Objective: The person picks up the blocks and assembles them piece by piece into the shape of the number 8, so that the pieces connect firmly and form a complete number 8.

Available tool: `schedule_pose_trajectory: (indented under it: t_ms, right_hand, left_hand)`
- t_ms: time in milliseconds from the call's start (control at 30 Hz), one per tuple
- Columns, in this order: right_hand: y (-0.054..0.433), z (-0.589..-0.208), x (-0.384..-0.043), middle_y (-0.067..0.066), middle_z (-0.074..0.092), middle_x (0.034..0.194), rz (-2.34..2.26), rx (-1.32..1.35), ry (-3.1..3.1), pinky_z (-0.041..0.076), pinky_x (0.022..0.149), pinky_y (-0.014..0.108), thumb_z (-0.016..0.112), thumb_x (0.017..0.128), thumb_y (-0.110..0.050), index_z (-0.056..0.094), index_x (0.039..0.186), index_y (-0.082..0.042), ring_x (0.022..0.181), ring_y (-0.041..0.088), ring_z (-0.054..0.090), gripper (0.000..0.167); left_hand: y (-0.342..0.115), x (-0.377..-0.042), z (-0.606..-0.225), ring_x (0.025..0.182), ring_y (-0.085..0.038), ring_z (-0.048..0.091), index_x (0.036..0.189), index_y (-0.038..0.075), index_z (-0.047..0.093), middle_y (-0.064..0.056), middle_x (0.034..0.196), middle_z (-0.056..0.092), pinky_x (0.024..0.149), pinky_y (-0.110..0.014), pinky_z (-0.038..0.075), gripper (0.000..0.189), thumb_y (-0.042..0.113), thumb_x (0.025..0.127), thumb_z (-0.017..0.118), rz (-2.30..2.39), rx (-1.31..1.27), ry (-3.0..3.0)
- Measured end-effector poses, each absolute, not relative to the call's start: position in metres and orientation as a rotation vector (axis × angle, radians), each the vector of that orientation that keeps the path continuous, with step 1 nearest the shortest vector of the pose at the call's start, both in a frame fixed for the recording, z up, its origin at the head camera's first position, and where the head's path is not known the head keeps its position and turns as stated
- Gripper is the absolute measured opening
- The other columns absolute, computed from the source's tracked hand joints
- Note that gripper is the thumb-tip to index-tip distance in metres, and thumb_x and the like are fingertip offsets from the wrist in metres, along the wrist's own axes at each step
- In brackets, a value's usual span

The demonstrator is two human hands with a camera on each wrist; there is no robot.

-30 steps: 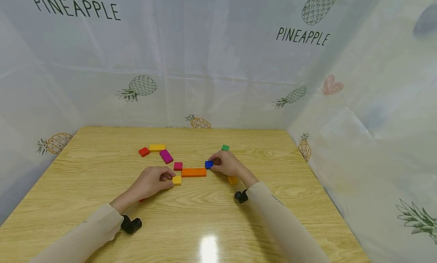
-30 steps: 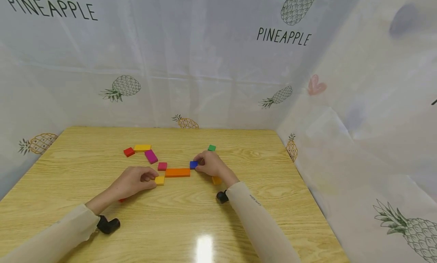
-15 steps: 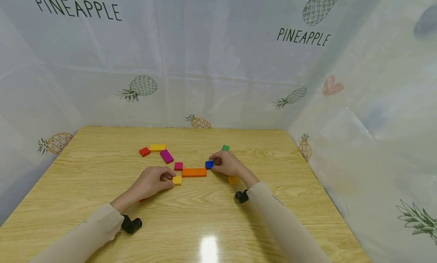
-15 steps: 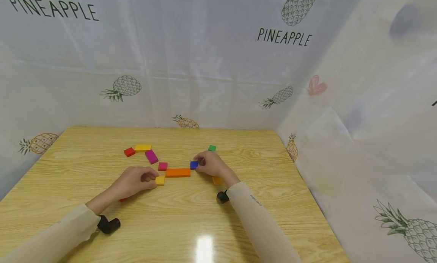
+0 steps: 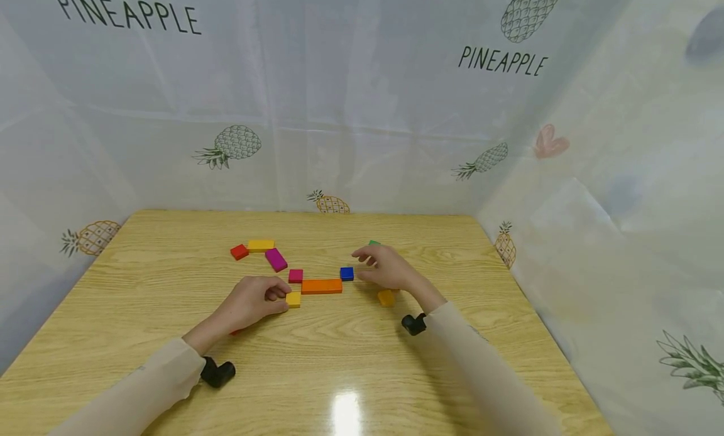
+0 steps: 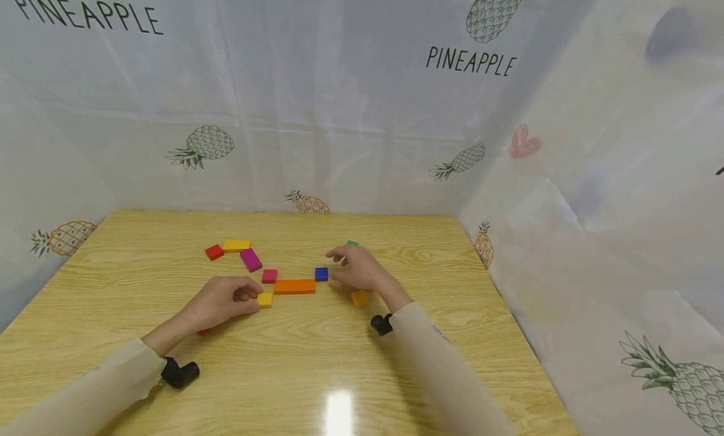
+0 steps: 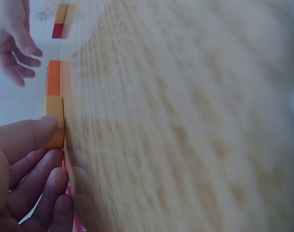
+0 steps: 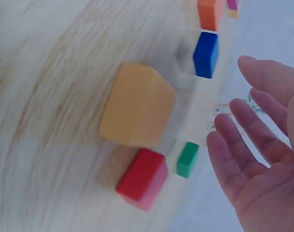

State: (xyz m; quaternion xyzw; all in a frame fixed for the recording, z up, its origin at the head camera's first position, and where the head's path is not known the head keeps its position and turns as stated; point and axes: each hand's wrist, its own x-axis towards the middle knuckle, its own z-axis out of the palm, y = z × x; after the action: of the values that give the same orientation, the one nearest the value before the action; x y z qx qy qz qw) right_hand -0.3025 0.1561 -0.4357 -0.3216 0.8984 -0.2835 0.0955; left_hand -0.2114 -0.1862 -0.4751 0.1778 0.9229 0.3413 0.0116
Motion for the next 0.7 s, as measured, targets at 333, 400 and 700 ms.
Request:
schedule_pose_trajectory:
  t_ms: [333, 400, 700]
  right_hand:
    - [0.184, -0.419, -0.281, 0.018, 0.066, 0.137, -0.783, -1.063, 2.714, 0.057, 0.096, 0.051, 0.075, 0.100, -0.014, 0.064, 0.142, -0.004, 0.116, 0.041, 0.065, 0.044]
    - [0.190, -0.418, -0.277, 0.017, 0.066, 0.135, -0.749, -1.077, 2.739, 0.058, 0.095, 0.049, 0.076, 0.100, -0.014, 0.065, 0.141, -0.004, 0.115, 0.038, 0.066, 0.043]
    - [0.223, -0.423, -0.267, 0.020, 0.068, 0.128, -0.716, -1.056, 2.810, 0.058, 0.093, 0.050, 0.078, 0.096, -0.011, 0.067, 0.136, -0.001, 0.109, 0.036, 0.068, 0.043]
  left_hand:
    - [-0.186, -0.210, -0.473, 0.087, -0.007, 0.066, 0.112, 0.013, 0.078, 0.006, 0.100, 0.075, 0.081, -0.028, 0.057, 0.022, 0.019, 0.092, 0.084, 1.063, 0.552, 2.881]
    - [-0.186, -0.209, -0.473, 0.087, -0.007, 0.066, 0.112, 0.013, 0.078, 0.006, 0.100, 0.075, 0.081, -0.028, 0.057, 0.022, 0.020, 0.092, 0.084, 1.063, 0.553, 2.881]
    - [-0.185, -0.210, -0.473, 0.087, -0.007, 0.067, 0.112, 0.013, 0.078, 0.006, 0.099, 0.075, 0.081, -0.029, 0.058, 0.022, 0.020, 0.092, 0.085, 1.079, 0.563, 2.875]
